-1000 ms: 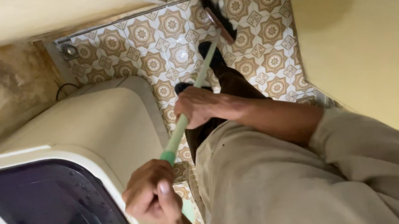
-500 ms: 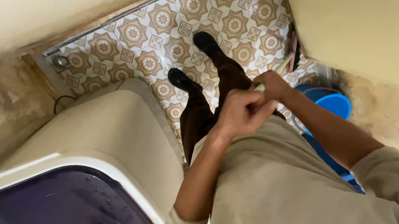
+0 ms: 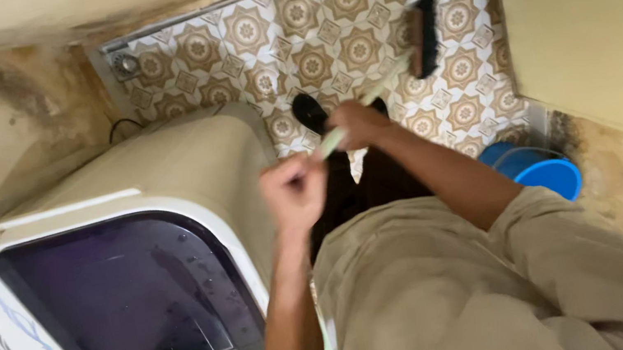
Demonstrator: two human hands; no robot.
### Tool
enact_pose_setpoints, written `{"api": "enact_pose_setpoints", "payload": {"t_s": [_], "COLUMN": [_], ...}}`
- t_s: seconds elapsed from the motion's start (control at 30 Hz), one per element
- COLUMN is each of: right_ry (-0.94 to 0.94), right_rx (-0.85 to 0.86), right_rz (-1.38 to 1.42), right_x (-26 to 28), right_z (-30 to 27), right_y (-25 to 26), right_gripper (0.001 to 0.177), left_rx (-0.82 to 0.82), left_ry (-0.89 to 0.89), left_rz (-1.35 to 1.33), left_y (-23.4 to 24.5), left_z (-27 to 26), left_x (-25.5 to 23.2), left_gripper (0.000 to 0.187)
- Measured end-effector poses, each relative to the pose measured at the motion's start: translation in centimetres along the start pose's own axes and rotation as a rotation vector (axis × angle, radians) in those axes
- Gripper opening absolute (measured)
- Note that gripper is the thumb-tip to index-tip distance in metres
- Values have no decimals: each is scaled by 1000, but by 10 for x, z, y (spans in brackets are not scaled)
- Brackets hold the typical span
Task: The person scrubs a tiled floor with a long-handled brush after pouring water from a blue bucket. They move a washing machine to access more of the floor and continue scrubbing the surface.
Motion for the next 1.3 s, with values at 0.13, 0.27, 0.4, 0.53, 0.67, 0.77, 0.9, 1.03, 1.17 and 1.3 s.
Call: {"api": "enact_pose_setpoints", "payload": {"t_s": [0.13, 0.27, 0.4, 0.53, 0.67, 0.77, 0.9, 1.03, 1.17, 1.3], "right_ry": [273, 285, 621, 671, 770, 490, 363, 143, -90, -22], "right_rx": [-75, 28, -229, -198, -163, 71, -47, -79, -47, -61], "right_rz": [-21, 216, 276, 342, 467, 350, 143, 95, 45, 33], "right_x": [132, 213, 262, 273, 286, 275, 212, 78, -39, -33], "right_z": [42, 72, 84, 66, -14, -68, -120, -129, -107, -38], "right_y": [26, 34, 60, 76, 103, 91, 91, 73, 30, -12], "right_gripper": [19, 23, 10, 31, 21, 17, 16, 23, 27, 23], "left_rx": [-176, -280, -304, -170, 58, 252, 416, 258, 189, 15], "left_ry": [-30, -126, -182, -297, -480, -576, -700, -409, -136, -131], "left_rz": [113, 308, 427, 632, 431, 367, 255, -106, -213, -32], "left_y": [96, 134, 137, 100, 70, 51, 35, -14, -85, -28], "left_z": [-16, -25, -18, -8, -36, -45, -61, -40, -16, -25], "left_x": [-65, -126, -152, -183, -259, -287, -277, -167, -50, -23], "left_gripper": [42, 45, 42, 45, 36, 27, 26, 39, 45, 27]}}
Point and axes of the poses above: each hand's wrist, its own z-axis towards the middle knuckle, its own y-axis out of the back of the hand, x = y × z, the point moved 8 cm from there along z, towards the middle knuckle, and after that the axes turned 6 degrees about x, right-handed, at the moved point
